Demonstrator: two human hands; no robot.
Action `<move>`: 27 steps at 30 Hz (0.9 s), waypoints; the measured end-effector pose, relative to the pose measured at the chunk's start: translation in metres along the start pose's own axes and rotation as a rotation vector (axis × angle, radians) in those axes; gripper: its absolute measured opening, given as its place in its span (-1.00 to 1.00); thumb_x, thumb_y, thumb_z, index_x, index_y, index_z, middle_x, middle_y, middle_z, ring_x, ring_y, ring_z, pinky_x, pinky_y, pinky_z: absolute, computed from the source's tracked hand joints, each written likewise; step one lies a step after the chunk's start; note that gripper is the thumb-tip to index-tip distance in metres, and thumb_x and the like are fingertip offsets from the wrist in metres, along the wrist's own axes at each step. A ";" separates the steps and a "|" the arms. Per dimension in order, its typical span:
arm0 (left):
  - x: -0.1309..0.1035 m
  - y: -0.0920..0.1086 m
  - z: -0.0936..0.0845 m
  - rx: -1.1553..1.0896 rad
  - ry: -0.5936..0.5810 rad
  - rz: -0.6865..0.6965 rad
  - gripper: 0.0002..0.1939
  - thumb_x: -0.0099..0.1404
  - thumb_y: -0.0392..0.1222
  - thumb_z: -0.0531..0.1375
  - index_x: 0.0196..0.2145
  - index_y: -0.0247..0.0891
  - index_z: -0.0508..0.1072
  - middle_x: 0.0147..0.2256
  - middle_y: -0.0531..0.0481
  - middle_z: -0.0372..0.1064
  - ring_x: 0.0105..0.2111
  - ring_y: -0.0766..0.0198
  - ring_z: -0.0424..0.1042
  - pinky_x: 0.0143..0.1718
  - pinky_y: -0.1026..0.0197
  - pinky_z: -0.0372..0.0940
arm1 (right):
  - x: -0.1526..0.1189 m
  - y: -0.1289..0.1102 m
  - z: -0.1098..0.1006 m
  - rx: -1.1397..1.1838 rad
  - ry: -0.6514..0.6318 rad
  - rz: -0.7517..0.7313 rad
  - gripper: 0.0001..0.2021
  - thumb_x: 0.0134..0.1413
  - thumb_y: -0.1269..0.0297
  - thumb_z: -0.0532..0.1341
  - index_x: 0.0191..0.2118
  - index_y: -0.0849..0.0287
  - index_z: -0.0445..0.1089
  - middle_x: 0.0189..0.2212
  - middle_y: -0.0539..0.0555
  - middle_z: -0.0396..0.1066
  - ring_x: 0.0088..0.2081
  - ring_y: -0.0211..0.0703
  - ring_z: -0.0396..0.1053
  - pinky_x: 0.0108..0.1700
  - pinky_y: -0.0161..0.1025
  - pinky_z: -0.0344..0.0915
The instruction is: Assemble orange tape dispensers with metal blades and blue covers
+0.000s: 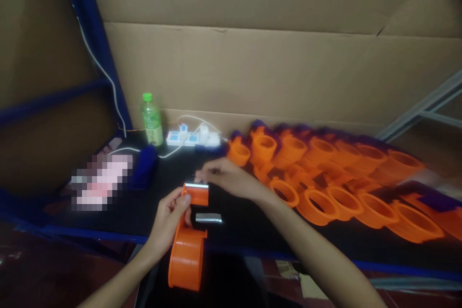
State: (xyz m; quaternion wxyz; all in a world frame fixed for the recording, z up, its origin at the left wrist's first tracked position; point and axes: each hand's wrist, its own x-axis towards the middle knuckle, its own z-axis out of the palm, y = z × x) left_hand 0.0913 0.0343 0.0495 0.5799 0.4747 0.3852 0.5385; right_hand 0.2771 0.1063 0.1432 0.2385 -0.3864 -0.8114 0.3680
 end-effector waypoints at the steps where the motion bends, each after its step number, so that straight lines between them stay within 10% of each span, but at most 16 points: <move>1: 0.000 0.001 0.001 -0.032 0.020 -0.004 -0.65 0.35 0.11 0.22 -0.40 -0.23 0.43 -0.64 0.13 0.26 -0.63 0.36 0.25 -0.51 0.31 0.20 | -0.001 0.003 -0.004 -0.152 0.057 0.017 -0.66 0.37 0.09 0.12 -0.22 0.23 0.54 -0.32 0.04 0.54 -0.28 -0.26 0.44 -0.20 -0.33 0.32; 5: 0.000 0.005 0.003 -0.124 0.095 -0.038 -0.61 0.35 0.12 0.21 -0.46 -0.23 0.35 -0.61 0.12 0.27 -0.63 0.39 0.22 -0.53 0.32 0.19 | -0.012 0.024 -0.011 -0.618 0.216 0.129 -0.85 0.29 0.29 0.23 -0.12 0.18 0.53 -0.13 0.11 0.53 -0.10 -0.15 0.45 -0.05 -0.25 0.31; 13: -0.001 0.008 0.004 -0.147 0.143 -0.046 -0.61 0.32 0.15 0.23 -0.39 -0.26 0.44 -0.59 0.09 0.31 -0.62 0.38 0.21 -0.55 0.34 0.18 | -0.027 0.054 -0.003 -0.683 0.236 0.195 -0.83 0.16 0.48 0.28 -0.13 0.22 0.50 -0.16 0.16 0.51 -0.11 -0.07 0.46 -0.09 -0.21 0.34; 21: 0.002 0.001 0.004 -0.117 0.125 -0.030 -0.64 0.31 0.15 0.24 -0.24 -0.24 0.48 -0.67 0.15 0.28 -0.66 0.37 0.20 -0.54 0.33 0.17 | -0.045 0.002 -0.006 -0.270 0.173 -0.220 -0.71 0.34 0.30 0.17 0.11 0.04 0.47 -0.04 0.10 0.46 -0.04 -0.18 0.45 0.00 -0.20 0.42; 27: 0.003 -0.004 0.000 -0.034 0.058 0.002 -0.66 0.31 0.10 0.27 -0.18 -0.23 0.47 -0.66 0.14 0.33 -0.67 0.36 0.24 -0.53 0.31 0.17 | -0.043 -0.013 0.029 -0.474 0.223 -0.275 -0.68 0.35 0.32 0.15 0.15 0.02 0.45 -0.05 0.16 0.39 -0.06 -0.13 0.41 -0.11 -0.21 0.46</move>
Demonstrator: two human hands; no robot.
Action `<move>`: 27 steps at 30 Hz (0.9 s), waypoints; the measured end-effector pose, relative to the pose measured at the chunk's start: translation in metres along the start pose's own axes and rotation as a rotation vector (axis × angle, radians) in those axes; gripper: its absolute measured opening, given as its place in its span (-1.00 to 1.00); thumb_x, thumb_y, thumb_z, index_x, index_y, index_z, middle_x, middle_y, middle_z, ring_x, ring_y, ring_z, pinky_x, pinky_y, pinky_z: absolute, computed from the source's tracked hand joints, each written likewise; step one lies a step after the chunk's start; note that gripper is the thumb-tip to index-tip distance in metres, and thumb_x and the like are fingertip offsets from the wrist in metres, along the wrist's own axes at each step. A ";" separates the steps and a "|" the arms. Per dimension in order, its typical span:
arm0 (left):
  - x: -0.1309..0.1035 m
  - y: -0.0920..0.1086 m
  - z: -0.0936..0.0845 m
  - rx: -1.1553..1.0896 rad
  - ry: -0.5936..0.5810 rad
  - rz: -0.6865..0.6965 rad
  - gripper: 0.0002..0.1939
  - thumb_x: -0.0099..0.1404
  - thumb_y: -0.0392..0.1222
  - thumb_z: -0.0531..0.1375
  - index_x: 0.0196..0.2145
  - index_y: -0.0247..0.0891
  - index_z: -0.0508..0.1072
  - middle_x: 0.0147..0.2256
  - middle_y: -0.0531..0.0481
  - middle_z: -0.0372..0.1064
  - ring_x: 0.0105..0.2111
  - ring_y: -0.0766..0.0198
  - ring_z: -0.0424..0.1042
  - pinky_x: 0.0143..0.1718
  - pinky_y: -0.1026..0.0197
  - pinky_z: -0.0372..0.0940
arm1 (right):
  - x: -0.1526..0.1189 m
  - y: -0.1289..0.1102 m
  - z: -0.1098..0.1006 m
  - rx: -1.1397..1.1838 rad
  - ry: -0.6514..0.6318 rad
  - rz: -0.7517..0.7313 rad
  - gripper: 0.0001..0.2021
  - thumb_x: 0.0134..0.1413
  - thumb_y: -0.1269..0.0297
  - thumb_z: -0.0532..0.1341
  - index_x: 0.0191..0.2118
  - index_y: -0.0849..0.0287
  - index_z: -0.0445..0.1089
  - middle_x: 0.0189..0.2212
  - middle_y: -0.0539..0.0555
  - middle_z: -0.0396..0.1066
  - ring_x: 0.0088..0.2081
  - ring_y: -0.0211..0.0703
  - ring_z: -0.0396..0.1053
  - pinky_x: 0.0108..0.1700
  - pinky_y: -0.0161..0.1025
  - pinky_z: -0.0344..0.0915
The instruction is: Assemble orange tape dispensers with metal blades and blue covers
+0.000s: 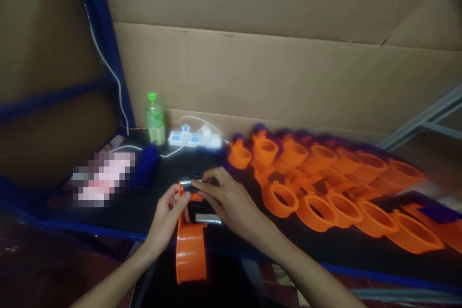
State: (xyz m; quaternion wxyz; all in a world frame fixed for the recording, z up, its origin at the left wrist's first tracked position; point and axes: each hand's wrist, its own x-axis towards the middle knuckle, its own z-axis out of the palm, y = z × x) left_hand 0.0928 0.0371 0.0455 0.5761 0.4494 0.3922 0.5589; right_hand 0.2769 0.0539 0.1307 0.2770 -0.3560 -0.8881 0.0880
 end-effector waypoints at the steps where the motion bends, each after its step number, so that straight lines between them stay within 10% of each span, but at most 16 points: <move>1: 0.000 0.000 0.000 0.012 -0.015 -0.001 -0.66 0.31 0.09 0.27 -0.16 -0.23 0.46 -0.66 0.14 0.34 -0.67 0.36 0.24 -0.54 0.32 0.16 | 0.000 -0.001 0.006 0.006 0.019 0.003 -0.68 0.35 0.32 0.14 0.14 0.05 0.45 -0.06 0.17 0.38 -0.09 -0.15 0.41 -0.13 -0.23 0.46; 12: -0.003 0.013 0.005 -0.180 0.068 -0.083 -0.67 0.30 0.10 0.24 -0.24 -0.25 0.44 -0.67 0.11 0.34 -0.69 0.36 0.22 -0.57 0.32 0.21 | 0.003 0.007 0.012 0.084 0.139 0.010 -0.68 0.37 0.44 0.04 0.11 0.08 0.41 -0.01 0.12 0.45 -0.01 -0.18 0.45 0.02 -0.23 0.44; 18: -0.002 0.015 0.002 -0.222 0.040 -0.097 -0.60 0.33 0.12 0.19 -0.19 -0.32 0.49 -0.61 0.03 0.42 -0.62 0.30 0.30 -0.47 0.24 0.32 | 0.002 0.059 0.001 -0.606 -0.118 0.439 -0.61 0.20 0.62 0.06 0.06 0.25 0.45 -0.08 0.29 0.47 -0.04 0.09 0.44 -0.13 -0.10 0.42; 27: -0.002 0.018 0.002 -0.255 0.039 -0.160 -0.56 0.32 0.20 0.17 -0.36 -0.29 0.44 -0.64 -0.05 0.44 -0.64 0.22 0.38 -0.48 0.20 0.34 | -0.009 0.065 0.009 -0.499 -0.132 0.382 -0.71 0.17 0.62 0.08 -0.16 0.26 0.51 -0.13 0.27 0.49 -0.05 0.03 0.44 -0.16 -0.19 0.38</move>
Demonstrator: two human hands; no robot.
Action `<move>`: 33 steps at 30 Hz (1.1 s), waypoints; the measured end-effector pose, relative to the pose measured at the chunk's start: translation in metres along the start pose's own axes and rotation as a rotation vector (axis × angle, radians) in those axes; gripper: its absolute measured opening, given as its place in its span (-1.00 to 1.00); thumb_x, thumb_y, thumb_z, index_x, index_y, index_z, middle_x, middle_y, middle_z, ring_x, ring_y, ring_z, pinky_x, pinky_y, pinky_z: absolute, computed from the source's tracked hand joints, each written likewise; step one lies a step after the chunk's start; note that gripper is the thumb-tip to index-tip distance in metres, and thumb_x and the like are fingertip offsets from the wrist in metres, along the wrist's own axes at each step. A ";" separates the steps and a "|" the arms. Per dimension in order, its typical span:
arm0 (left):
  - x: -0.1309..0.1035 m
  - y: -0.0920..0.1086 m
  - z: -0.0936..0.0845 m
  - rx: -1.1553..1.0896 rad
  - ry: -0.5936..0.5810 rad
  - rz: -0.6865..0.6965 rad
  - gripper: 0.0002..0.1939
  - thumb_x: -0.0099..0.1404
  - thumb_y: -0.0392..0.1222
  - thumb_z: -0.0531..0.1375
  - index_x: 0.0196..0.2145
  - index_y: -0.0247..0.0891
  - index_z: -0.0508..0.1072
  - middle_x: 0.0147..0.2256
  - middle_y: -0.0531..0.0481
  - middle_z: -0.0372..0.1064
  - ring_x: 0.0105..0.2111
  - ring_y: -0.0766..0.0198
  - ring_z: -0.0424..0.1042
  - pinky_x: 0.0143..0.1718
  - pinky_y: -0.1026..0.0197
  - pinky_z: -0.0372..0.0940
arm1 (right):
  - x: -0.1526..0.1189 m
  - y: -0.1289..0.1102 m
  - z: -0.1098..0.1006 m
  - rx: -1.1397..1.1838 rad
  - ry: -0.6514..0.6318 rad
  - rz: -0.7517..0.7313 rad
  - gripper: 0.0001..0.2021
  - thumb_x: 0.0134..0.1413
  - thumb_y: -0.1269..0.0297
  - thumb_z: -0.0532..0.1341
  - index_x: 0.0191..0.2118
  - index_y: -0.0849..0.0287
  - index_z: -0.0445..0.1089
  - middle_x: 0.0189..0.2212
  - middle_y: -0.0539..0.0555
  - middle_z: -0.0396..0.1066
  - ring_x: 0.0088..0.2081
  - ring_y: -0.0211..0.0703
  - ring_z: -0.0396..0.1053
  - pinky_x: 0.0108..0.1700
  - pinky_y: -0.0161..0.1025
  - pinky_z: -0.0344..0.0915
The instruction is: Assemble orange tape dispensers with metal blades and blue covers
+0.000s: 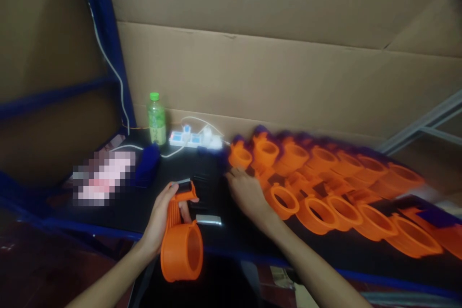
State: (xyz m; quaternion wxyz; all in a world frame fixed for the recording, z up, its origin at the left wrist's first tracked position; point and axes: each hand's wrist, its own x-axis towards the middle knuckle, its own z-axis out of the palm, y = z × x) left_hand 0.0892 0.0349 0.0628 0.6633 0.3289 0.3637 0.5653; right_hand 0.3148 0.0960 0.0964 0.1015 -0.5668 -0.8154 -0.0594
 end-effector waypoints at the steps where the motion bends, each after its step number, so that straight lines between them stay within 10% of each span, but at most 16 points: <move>1: 0.000 0.000 0.001 -0.003 0.000 -0.003 -0.57 0.32 0.20 0.17 -0.36 -0.28 0.43 -0.64 -0.05 0.44 -0.64 0.22 0.38 -0.49 0.19 0.35 | 0.000 0.000 -0.002 0.037 0.016 -0.003 -0.73 0.22 0.57 0.10 -0.14 0.24 0.52 -0.12 0.24 0.50 -0.07 -0.01 0.45 -0.14 -0.20 0.38; 12: 0.000 -0.001 0.005 -0.082 0.070 -0.027 -0.61 0.23 0.16 0.29 -0.36 -0.25 0.39 -0.64 -0.02 0.44 -0.67 0.22 0.41 -0.49 0.18 0.38 | -0.021 -0.060 -0.032 0.789 0.282 -0.045 -0.88 0.27 0.33 0.23 -0.20 0.15 0.54 -0.33 0.03 0.51 -0.37 -0.28 0.44 -0.37 -0.37 0.34; 22: 0.003 -0.002 0.001 -0.160 0.100 -0.065 -0.64 0.19 0.11 0.33 -0.45 -0.22 0.38 -0.68 0.04 0.37 -0.68 0.25 0.38 -0.57 0.25 0.25 | -0.030 -0.074 -0.004 0.607 0.411 -0.326 -0.80 0.30 0.42 0.21 -0.01 0.19 0.49 -0.13 0.13 0.54 -0.09 -0.14 0.49 -0.02 -0.20 0.46; 33: 0.004 -0.010 -0.002 -0.120 0.016 -0.036 -0.62 0.27 0.15 0.26 -0.42 -0.21 0.33 -0.69 0.06 0.35 -0.73 0.30 0.29 -0.61 0.28 0.22 | -0.032 -0.079 0.009 0.460 0.454 -0.348 -0.80 0.32 0.44 0.18 -0.01 0.24 0.49 -0.16 0.17 0.51 -0.15 -0.15 0.48 -0.13 -0.24 0.47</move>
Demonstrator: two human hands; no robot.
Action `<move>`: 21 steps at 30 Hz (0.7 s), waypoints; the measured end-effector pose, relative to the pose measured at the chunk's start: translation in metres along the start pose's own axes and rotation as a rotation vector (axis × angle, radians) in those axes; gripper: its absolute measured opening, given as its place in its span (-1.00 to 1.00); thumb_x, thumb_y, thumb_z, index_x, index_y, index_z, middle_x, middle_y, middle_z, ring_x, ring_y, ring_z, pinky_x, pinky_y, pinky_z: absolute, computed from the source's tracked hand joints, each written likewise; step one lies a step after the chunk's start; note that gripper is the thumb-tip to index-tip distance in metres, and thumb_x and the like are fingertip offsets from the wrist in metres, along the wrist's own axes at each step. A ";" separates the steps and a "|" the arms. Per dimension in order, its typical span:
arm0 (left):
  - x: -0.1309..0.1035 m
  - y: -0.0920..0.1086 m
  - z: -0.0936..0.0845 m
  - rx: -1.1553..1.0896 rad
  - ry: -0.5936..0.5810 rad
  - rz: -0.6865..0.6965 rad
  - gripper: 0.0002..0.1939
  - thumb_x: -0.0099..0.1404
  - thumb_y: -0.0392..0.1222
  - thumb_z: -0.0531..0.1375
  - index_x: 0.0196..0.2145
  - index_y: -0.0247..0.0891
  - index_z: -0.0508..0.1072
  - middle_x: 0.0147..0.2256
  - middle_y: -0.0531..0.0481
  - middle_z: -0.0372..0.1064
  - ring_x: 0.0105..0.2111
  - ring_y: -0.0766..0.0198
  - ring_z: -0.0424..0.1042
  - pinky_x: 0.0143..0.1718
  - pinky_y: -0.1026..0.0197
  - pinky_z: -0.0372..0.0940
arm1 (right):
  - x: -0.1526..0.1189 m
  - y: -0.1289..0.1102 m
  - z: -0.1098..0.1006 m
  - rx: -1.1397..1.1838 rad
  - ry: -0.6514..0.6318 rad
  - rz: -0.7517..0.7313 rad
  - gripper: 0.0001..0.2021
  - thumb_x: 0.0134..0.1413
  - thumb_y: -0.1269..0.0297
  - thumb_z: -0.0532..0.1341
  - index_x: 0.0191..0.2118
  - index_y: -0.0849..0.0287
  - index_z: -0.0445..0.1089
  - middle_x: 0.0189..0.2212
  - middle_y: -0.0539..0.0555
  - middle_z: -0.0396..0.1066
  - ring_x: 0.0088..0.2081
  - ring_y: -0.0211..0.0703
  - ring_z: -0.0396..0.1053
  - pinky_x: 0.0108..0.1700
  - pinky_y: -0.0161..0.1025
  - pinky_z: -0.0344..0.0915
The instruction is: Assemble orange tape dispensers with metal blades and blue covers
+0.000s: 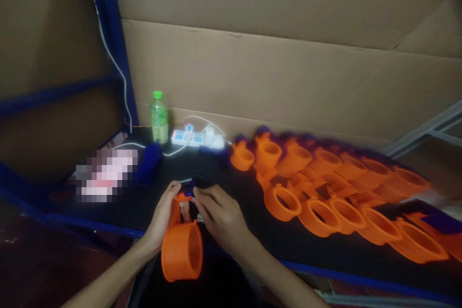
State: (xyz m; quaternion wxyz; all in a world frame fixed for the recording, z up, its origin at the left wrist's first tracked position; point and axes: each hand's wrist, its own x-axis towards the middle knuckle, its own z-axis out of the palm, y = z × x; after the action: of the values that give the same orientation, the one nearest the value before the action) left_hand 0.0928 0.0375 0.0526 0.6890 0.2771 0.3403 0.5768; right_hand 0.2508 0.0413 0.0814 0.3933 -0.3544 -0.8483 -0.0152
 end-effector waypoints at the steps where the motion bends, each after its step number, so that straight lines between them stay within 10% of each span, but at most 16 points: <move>1: 0.000 0.000 0.000 -0.019 0.001 -0.010 -0.62 0.26 0.15 0.27 -0.41 -0.20 0.33 -0.69 0.08 0.34 -0.73 0.31 0.28 -0.62 0.29 0.21 | -0.001 0.000 0.001 0.018 0.012 0.004 -0.81 0.31 0.44 0.19 -0.04 0.24 0.50 -0.18 0.16 0.51 -0.17 -0.16 0.48 -0.14 -0.25 0.47; 11: -0.009 0.007 -0.002 -0.257 -0.146 -0.344 -0.47 0.30 0.27 0.20 -0.41 -0.33 0.48 -0.57 -0.09 0.46 -0.63 0.26 0.43 -0.54 0.26 0.31 | -0.004 -0.014 -0.023 0.107 -0.041 -0.014 -0.59 0.29 0.47 0.18 0.21 0.12 0.37 -0.07 0.17 0.42 -0.17 -0.21 0.45 -0.23 -0.29 0.46; 21: -0.004 0.021 -0.002 -0.139 -0.038 0.019 -0.65 0.34 -0.02 0.29 0.01 -0.24 0.47 -0.14 -0.12 0.58 -0.11 0.05 0.57 -0.05 0.11 0.42 | 0.034 0.000 -0.016 0.399 -0.025 0.015 -0.72 0.31 0.46 0.17 0.03 0.08 0.51 0.01 0.14 0.44 0.00 -0.20 0.47 0.03 -0.23 0.49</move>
State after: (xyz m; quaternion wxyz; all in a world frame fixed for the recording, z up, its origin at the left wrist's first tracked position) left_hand 0.0786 0.0376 0.0683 0.7075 0.2426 0.2838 0.6001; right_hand 0.2469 0.0565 0.1155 0.4451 -0.2760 -0.8366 0.1606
